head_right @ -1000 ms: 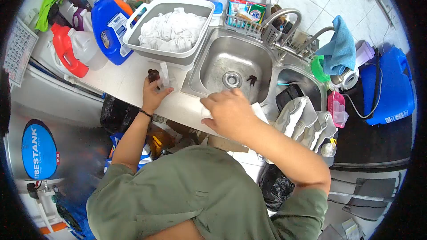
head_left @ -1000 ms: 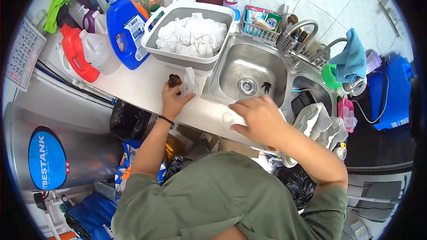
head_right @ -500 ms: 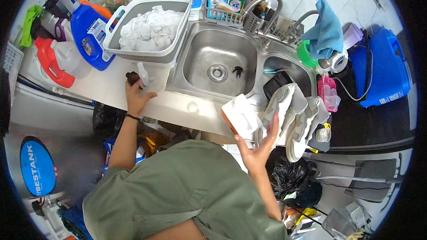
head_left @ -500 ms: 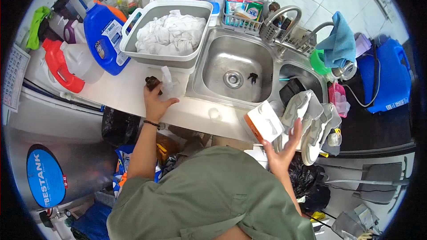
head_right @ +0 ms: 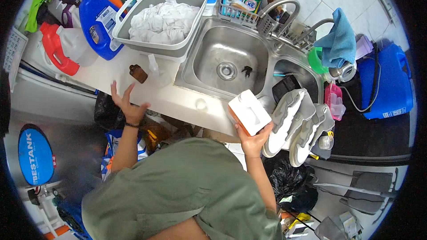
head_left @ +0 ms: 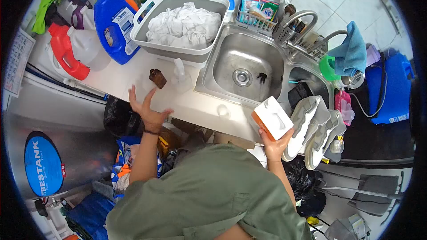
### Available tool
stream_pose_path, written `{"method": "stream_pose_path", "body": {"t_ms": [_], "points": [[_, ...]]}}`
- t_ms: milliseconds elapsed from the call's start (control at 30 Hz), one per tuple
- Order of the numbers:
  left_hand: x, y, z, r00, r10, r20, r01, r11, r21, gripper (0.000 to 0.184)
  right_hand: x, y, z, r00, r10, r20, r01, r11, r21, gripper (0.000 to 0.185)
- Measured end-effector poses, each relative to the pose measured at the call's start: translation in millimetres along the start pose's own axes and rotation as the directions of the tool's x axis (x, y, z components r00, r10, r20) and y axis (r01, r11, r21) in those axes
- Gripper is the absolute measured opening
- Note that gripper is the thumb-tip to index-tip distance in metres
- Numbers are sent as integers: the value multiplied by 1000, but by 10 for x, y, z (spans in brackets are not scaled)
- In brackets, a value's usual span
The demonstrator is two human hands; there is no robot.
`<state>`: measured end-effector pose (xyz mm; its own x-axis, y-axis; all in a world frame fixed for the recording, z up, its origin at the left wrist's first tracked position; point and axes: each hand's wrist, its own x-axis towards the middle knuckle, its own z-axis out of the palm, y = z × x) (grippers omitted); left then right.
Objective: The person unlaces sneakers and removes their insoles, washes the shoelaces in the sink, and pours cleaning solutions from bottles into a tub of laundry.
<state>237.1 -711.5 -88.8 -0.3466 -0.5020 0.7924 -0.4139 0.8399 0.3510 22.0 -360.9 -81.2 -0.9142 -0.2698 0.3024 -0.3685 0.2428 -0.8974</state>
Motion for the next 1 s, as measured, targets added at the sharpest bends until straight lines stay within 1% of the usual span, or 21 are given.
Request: {"method": "stream_pose_path", "body": {"t_ms": [33, 100, 133, 167, 233, 333, 433, 467, 533, 567, 633, 733, 867, 967, 1000], "points": [[-112, 103, -20, 997, 41, 58, -39, 998, -48, 77, 19, -4, -7, 1000, 2, 5, -2, 999, 36, 88], [-309, 416, 45, 978, 126, 166, -101, 983, -151, 83, 63, -16, -59, 998, -48, 31, 50, 997, -56, 90], [-273, 646, 101, 929, 185, 319, -108, 964, -243, 84, 84, -29, -79, 996, -75, 46, 79, 992, -101, 91], [-203, 906, 144, 854, 253, 455, -99, 937, -334, 85, 99, -46, -93, 994, -89, 57, 95, 989, -111, 91], [-131, 1302, 255, 793, 179, 583, 57, 930, -364, 73, 137, -104, -115, 989, -120, 81, 130, 983, -127, 91], [-269, 1306, 600, 755, 204, 623, 54, 928, -369, 65, 214, -348, -169, 972, -188, 143, 219, 944, -249, 91], [-87, 1324, 754, 775, 284, 565, 67, 852, -519, 59, 299, -449, -166, 959, -226, 170, 255, 951, -174, 90], [-24, 1355, 777, 765, 214, 607, 225, 795, -564, 60, 323, -503, -200, 959, -213, 189, 256, 935, -245, 89], [327, 1530, 627, 706, 94, 702, 517, 609, -601, 63, 417, -529, -239, 903, -366, 223, 423, 847, -323, 87], [458, 1557, 581, 716, 143, 683, 461, 638, -617, 66, 467, -552, -248, 865, -438, 245, 500, 788, -360, 87], [654, 1589, 533, 727, 242, 643, 341, 685, -644, 71, 546, -687, -271, 838, -464, 285, 544, 748, -380, 86], [743, 1637, 572, 752, 303, 586, 307, 625, -718, 76, 650, -864, -306, 790, -496, 360, 612, 677, -409, 85], [798, 1667, 624, 727, 350, 591, 244, 673, -698, 76, 761, -1081, -320, 706, -544, 453, 708, 548, -445, 82], [785, 1667, 677, 721, 373, 584, 234, 662, -712, 77, 865, -1209, -364, 603, -558, 570, 797, 389, -461, 81], [777, 1678, 719, 719, 378, 583, 243, 649, -721, 77, 899, -1260, -377, 581, -546, 604, 812, 330, -482, 69]]}}
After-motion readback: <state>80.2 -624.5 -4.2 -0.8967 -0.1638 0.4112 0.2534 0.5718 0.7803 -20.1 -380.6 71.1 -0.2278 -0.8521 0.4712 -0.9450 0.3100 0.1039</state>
